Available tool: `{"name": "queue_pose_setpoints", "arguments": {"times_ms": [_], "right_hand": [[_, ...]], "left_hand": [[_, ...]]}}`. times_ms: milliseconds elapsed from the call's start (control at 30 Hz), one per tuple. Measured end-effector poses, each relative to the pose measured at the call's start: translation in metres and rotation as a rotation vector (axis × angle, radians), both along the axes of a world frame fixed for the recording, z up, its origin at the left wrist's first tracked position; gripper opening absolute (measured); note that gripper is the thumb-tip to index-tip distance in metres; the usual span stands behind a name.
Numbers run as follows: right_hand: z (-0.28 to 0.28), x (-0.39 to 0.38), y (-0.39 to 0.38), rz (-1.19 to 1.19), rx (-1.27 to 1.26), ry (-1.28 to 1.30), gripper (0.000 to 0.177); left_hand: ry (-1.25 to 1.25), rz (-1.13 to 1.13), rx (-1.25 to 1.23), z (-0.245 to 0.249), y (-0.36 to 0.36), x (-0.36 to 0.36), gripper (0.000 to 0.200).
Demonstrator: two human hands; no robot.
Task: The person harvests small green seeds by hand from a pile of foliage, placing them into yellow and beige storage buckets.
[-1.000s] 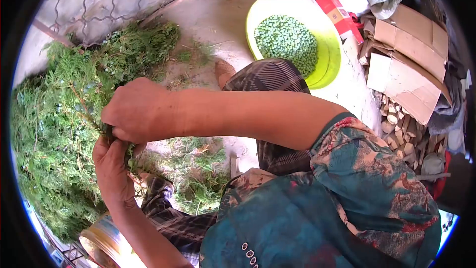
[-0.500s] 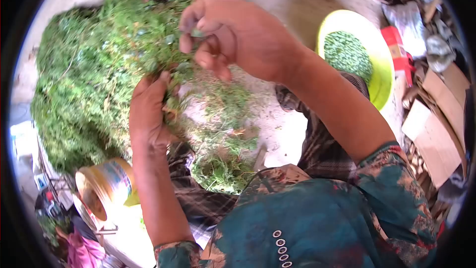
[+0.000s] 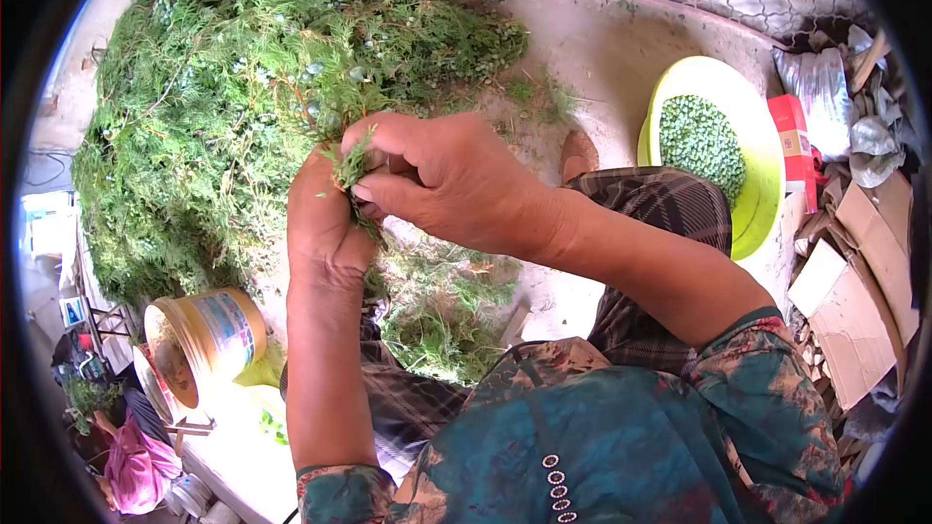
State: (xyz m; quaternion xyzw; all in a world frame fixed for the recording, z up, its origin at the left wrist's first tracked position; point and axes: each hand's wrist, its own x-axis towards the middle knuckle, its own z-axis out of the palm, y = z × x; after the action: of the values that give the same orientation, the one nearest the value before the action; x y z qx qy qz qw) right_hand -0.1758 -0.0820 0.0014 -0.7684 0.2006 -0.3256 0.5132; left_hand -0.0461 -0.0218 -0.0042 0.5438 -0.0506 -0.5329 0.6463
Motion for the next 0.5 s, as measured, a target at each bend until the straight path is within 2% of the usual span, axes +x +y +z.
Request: {"name": "queue_pose_setpoints", "arguments": {"times_ms": [67,133,200,267,333,400,467,500], "right_hand": [[-0.009,0.005,-0.002,-0.021,-0.275,0.021,0.018],[-0.008,0.005,-0.001,-0.037,-0.306,0.013,0.017],[-0.004,0.007,0.000,-0.006,-0.329,-0.011,0.017],[-0.002,0.005,0.000,0.010,-0.186,0.082,0.013],[0.007,0.000,-0.004,0.266,0.411,0.254,0.011],[0.003,-0.002,-0.007,0.514,0.646,0.235,0.010],[0.004,0.000,0.003,0.444,1.568,0.148,0.015],[-0.004,0.002,0.006,0.513,1.655,0.085,0.020]], "left_hand": [[-0.075,0.073,0.002,0.008,-0.002,-0.010,0.014],[-0.150,0.162,0.011,0.010,-0.004,-0.014,0.014],[-0.419,0.102,-0.016,0.009,-0.006,-0.007,0.013],[-0.746,0.048,0.100,0.015,-0.005,-0.001,0.015],[-1.020,0.046,-0.095,-0.002,-0.005,0.013,0.019],[-1.267,0.057,-0.184,-0.004,-0.004,0.017,0.023],[-1.451,0.057,-0.030,0.007,-0.004,0.010,0.009],[-1.555,0.078,-0.011,0.005,-0.006,0.010,0.005]]}}
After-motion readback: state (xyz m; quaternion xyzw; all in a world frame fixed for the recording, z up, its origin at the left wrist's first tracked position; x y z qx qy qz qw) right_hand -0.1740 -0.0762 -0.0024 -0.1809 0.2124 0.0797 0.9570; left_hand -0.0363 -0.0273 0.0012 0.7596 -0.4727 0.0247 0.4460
